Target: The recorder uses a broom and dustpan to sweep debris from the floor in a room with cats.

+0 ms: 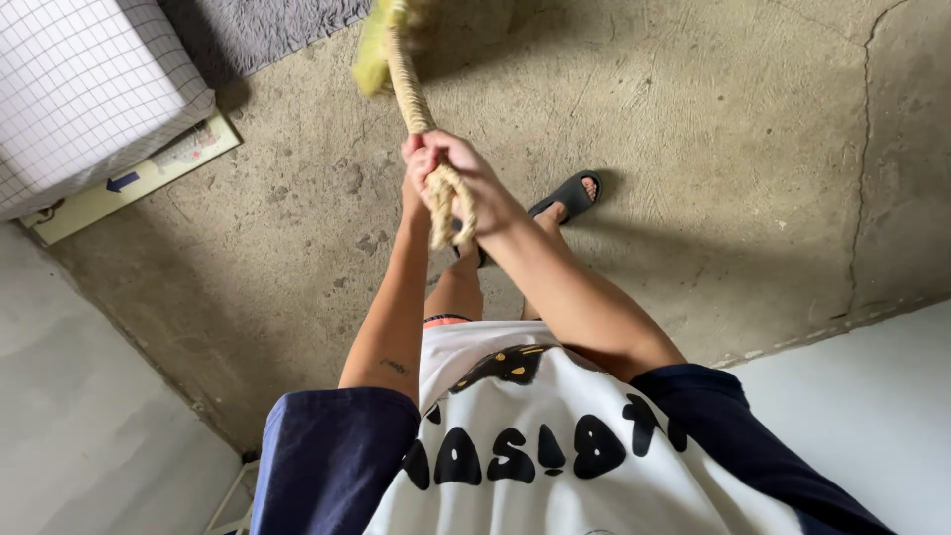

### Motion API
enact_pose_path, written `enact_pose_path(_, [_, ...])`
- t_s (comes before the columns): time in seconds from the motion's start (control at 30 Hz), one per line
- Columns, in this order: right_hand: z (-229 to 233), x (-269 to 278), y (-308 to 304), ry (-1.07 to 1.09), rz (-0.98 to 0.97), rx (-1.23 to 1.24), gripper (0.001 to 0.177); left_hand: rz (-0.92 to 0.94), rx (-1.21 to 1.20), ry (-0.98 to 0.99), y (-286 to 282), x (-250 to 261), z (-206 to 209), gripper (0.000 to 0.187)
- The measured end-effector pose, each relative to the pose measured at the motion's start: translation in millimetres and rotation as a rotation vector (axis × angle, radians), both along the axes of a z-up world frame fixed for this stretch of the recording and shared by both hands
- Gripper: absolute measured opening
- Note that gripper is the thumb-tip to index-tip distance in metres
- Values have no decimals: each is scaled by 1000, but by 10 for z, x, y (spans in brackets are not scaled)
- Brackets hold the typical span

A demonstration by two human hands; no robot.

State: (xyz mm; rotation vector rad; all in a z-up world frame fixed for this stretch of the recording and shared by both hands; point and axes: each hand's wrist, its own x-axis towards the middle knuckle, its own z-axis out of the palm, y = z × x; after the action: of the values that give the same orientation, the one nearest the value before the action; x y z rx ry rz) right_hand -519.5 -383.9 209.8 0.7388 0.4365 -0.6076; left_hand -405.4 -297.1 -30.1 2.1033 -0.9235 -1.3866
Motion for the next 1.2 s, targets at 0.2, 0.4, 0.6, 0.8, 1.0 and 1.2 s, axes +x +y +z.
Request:
enact_pose_path(0.2, [-1371, -1583, -485, -123, 28, -113, 23, 292, 76, 198, -260, -620, 120, 27])
enact_pose_path(0.4, [-3452, -4572, -72, 350, -52, 19, 18, 233, 164, 217, -757, -1562, 248, 28])
enact_pose_path(0.6, [-3516, -4496, -259, 773, -56, 6, 32, 73, 111, 276, -1372, -2702, 414, 28])
enact_pose_path(0.8, [-485, -3163, -864, 128, -144, 73, 8, 170, -203, 373, -1791, -3537, 638, 19])
enact_pose_path(1.0, [-611, -3372, -1249, -36, -247, -347, 18, 630, -1184, 471, -1930, -4273, 668, 11])
enact_pose_path(1.2, [-1649, -4517, -1030, 555, -177, -517, 13, -118, 158, 277, -2395, -3344, 113, 25])
